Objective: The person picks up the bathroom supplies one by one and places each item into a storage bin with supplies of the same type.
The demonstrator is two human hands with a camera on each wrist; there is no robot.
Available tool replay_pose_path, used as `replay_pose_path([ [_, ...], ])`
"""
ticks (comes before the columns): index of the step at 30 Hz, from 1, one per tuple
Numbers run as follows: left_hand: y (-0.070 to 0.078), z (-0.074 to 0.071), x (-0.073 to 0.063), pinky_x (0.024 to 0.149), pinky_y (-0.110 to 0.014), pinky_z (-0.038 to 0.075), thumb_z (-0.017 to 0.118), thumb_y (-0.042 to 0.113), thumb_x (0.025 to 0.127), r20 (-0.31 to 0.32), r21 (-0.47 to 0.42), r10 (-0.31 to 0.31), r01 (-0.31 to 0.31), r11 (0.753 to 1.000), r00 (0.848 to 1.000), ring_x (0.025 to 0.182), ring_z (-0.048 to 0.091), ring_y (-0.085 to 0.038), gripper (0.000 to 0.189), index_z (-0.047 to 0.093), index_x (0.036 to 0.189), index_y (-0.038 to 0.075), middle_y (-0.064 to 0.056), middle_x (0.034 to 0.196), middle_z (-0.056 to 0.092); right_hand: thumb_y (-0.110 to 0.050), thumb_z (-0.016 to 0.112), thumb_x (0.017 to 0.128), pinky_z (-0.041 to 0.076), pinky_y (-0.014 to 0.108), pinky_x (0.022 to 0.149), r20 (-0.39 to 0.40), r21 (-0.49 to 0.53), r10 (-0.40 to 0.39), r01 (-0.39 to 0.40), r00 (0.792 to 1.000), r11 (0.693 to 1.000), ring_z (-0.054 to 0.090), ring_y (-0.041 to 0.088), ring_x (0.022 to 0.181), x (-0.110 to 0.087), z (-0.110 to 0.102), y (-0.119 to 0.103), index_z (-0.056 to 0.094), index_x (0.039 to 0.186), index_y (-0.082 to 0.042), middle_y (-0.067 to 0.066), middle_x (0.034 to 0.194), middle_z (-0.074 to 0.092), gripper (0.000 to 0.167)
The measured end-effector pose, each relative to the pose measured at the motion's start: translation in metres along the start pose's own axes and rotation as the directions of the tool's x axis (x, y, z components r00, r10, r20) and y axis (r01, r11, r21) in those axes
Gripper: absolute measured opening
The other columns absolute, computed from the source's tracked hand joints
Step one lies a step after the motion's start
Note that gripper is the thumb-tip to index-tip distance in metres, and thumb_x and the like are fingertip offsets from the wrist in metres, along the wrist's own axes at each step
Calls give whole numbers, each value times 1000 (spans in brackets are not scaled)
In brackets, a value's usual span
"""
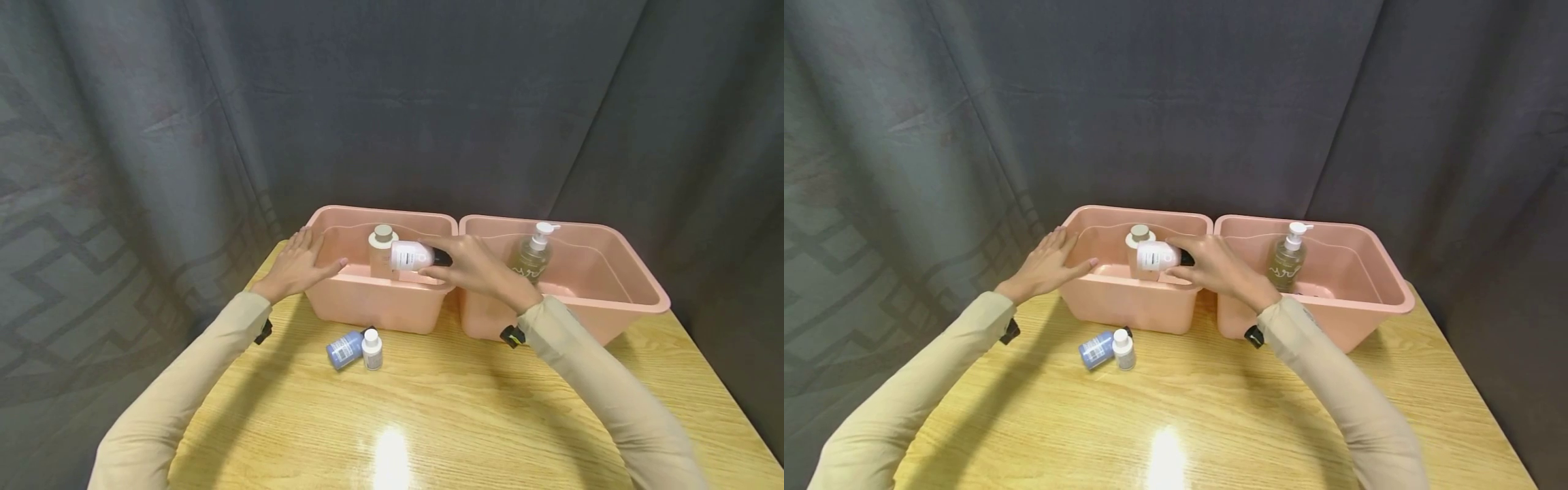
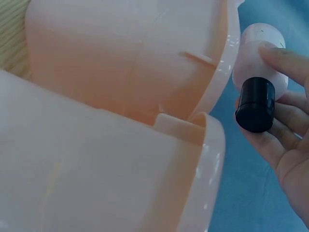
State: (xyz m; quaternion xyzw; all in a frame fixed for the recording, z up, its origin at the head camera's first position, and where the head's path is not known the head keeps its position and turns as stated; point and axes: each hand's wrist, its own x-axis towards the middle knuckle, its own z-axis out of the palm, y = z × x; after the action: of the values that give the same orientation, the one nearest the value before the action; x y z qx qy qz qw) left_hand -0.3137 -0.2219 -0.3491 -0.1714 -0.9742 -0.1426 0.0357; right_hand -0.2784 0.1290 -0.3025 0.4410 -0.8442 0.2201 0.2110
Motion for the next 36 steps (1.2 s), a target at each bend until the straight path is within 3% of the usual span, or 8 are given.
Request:
replay_pose_path([
  [8, 0, 0, 0, 120, -48, 1, 34, 79, 89, -10, 0, 7, -7, 1000, 1000, 148, -2, -41, 99, 11, 160, 14, -31, 159, 4, -21, 83, 82, 53, 37, 66, 33, -13, 54, -53, 998, 998, 62, 21, 67, 3, 5, 6, 67, 124, -1, 9, 94, 73, 49],
  [21, -1, 0, -1, 119, -49, -1, 33, 80, 88, 2, 3, 6, -6, 1000, 1000, 148, -4, -41, 102, 9, 160, 12, -30, 160, 1, -23, 83, 83, 50, 36, 65, 70, -18, 105, -104, 992, 994, 58, 19, 66, 11, 13, 9, 68, 123, -4, 6, 92, 72, 47],
  [36, -1, 0, -2, 120, -48, 0, 34, 79, 89, -10, -7, 7, -7, 1000, 1000, 148, -2, -40, 99, 11, 160, 14, -29, 160, 3, -20, 83, 82, 51, 36, 68, 72, -4, 96, -96, 993, 995, 56, 18, 67, 17, 23, 11, 68, 121, -1, 10, 98, 72, 46],
])
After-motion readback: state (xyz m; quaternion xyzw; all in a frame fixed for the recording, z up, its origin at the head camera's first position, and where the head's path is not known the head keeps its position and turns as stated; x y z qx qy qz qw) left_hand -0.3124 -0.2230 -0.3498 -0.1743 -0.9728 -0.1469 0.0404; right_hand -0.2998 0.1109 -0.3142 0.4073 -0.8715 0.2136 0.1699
